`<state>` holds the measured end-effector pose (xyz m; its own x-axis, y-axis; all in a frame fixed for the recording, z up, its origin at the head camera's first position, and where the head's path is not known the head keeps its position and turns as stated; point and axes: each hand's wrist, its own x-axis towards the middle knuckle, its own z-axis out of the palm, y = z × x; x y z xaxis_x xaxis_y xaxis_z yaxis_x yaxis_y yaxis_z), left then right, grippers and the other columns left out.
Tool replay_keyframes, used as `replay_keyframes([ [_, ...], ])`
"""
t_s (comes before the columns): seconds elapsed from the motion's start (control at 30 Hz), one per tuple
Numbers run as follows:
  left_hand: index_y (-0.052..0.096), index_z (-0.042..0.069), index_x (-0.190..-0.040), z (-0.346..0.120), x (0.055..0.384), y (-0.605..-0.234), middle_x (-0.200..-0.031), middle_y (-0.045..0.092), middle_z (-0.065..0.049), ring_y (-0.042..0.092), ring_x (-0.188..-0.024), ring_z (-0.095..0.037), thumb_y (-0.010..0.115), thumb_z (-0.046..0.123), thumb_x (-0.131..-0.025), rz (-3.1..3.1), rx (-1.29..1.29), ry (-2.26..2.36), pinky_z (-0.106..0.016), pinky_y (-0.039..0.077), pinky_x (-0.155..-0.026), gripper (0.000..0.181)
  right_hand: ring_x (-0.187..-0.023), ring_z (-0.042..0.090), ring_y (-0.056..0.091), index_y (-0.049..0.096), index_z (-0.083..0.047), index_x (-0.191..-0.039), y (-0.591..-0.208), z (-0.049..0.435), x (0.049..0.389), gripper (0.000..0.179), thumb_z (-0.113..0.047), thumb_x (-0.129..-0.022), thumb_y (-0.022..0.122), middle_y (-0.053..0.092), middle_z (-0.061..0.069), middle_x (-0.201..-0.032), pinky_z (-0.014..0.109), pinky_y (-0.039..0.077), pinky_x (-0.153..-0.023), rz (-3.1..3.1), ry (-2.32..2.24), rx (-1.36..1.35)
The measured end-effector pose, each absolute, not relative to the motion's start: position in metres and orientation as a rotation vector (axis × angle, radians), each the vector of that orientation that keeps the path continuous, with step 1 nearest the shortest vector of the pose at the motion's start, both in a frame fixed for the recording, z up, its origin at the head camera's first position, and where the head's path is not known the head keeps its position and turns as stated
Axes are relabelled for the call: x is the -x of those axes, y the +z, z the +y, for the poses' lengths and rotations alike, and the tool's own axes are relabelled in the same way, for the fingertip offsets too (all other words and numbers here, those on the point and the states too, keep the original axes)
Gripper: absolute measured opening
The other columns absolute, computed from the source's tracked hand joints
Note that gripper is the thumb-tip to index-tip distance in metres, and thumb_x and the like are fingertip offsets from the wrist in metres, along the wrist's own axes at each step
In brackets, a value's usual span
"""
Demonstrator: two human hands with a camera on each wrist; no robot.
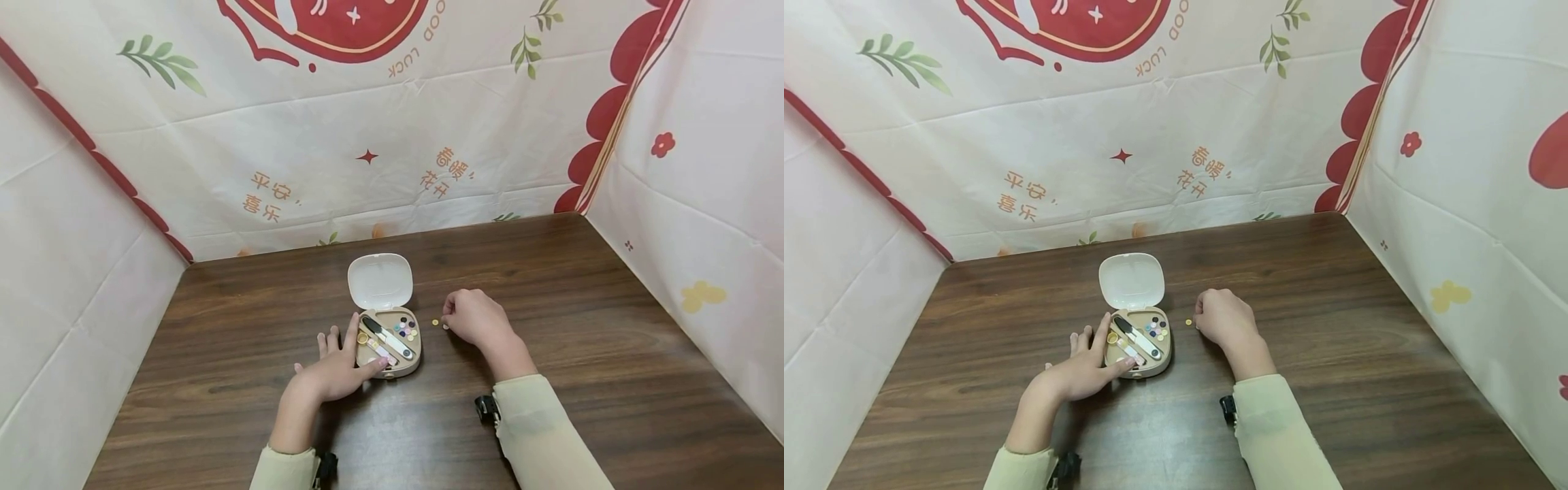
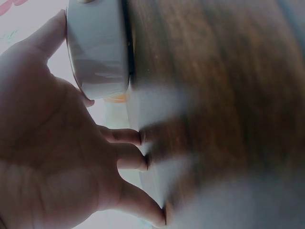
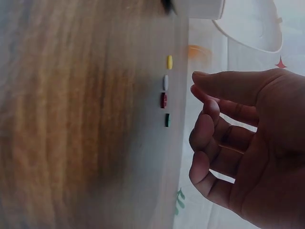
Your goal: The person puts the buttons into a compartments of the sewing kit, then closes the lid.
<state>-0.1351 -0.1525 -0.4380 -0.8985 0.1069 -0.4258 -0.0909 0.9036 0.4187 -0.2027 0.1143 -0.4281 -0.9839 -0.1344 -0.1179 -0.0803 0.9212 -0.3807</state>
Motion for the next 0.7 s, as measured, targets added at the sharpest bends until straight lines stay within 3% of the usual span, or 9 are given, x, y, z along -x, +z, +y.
replay_keyframes([
  [0.7, -0.014, 0.045, -0.153, -0.153, 0.136, -0.439, -0.166, 0.001, -0.017, -0.005, -0.152, -0.040, 0.042, 0.087, -0.078, 2.618, -0.011, 0.598, -0.088, 0.002, -0.094, 0.103, -0.069, 0.018, 0.058, 0.066, -0.021, -0.073, -0.439, 0.113, 0.202, 0.011, -0.020, -0.084, 0.069, 0.065, -0.003, -0.077, 0.039, 0.046, -0.061, 2.924, -0.537, 0.170],
])
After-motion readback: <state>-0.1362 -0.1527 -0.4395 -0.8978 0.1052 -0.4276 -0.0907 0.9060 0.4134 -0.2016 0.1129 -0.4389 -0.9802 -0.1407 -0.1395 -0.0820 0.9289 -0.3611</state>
